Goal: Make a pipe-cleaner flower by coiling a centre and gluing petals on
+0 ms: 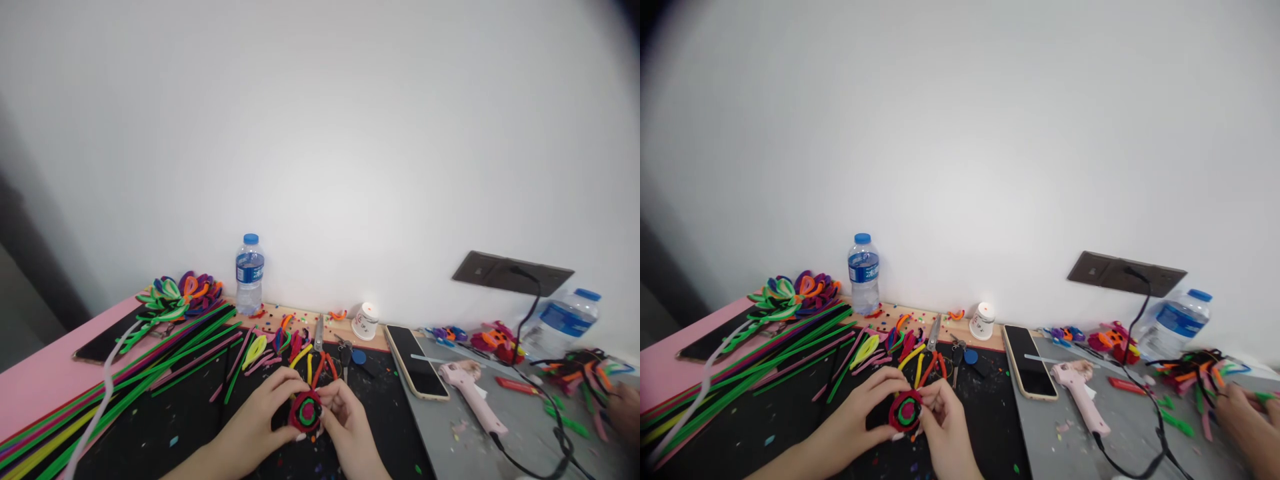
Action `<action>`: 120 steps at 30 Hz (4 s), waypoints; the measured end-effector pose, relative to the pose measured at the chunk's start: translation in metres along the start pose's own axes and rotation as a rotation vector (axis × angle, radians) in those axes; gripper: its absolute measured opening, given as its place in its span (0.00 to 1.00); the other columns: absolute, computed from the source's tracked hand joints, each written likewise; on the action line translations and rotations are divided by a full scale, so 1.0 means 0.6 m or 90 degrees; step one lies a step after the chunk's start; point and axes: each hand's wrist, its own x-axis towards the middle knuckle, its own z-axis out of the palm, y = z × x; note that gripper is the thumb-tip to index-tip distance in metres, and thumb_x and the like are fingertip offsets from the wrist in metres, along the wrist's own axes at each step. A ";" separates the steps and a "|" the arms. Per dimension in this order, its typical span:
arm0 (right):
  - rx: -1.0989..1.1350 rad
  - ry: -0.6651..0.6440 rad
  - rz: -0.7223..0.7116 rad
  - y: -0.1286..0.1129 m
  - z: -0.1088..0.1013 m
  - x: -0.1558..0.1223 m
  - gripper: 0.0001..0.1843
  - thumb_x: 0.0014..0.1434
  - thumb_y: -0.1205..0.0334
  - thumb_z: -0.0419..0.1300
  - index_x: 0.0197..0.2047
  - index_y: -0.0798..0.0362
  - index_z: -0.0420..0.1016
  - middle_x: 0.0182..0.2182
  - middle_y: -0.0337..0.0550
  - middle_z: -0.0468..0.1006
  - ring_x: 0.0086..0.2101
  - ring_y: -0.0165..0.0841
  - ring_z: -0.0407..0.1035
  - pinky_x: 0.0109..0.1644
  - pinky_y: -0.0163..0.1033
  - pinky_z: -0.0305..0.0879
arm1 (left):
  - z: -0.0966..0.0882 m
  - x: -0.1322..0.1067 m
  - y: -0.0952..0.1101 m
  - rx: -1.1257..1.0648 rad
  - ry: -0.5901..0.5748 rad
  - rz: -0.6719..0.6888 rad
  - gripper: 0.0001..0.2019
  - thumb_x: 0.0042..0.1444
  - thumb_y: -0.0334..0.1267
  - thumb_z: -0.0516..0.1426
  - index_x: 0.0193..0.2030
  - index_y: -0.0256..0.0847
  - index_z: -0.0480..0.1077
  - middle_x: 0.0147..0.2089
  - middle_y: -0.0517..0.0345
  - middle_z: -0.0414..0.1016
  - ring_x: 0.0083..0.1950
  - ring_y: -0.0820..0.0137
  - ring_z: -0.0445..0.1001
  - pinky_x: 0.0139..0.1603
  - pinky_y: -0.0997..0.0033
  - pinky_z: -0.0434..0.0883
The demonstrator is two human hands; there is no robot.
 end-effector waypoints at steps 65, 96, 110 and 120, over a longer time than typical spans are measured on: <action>-0.026 -0.035 0.013 -0.002 -0.003 0.004 0.06 0.51 0.63 0.62 0.33 0.55 0.70 0.20 0.33 0.67 0.23 0.26 0.62 0.27 0.31 0.58 | -0.008 -0.003 0.009 0.143 0.003 0.041 0.17 0.44 0.27 0.62 0.42 0.45 0.68 0.53 0.52 0.63 0.56 0.61 0.63 0.58 0.61 0.62; 0.023 -0.047 0.042 0.005 -0.001 0.004 0.14 0.49 0.55 0.65 0.33 0.55 0.68 0.21 0.35 0.70 0.16 0.23 0.61 0.18 0.28 0.58 | -0.005 -0.008 0.009 0.178 0.035 0.069 0.21 0.40 0.25 0.61 0.43 0.45 0.67 0.57 0.51 0.62 0.57 0.59 0.62 0.58 0.58 0.63; 0.031 -0.035 0.040 0.010 0.000 0.006 0.15 0.49 0.55 0.65 0.33 0.56 0.67 0.21 0.34 0.70 0.15 0.22 0.61 0.17 0.28 0.58 | -0.005 -0.008 0.009 0.132 0.020 0.045 0.20 0.41 0.27 0.62 0.43 0.45 0.67 0.58 0.51 0.60 0.57 0.58 0.63 0.58 0.56 0.63; 0.037 -0.013 0.044 0.000 0.000 0.007 0.15 0.49 0.54 0.64 0.32 0.55 0.67 0.19 0.34 0.70 0.14 0.23 0.60 0.16 0.28 0.58 | -0.011 -0.003 0.015 0.085 0.020 0.038 0.19 0.44 0.28 0.61 0.44 0.45 0.66 0.57 0.51 0.59 0.56 0.61 0.63 0.57 0.59 0.63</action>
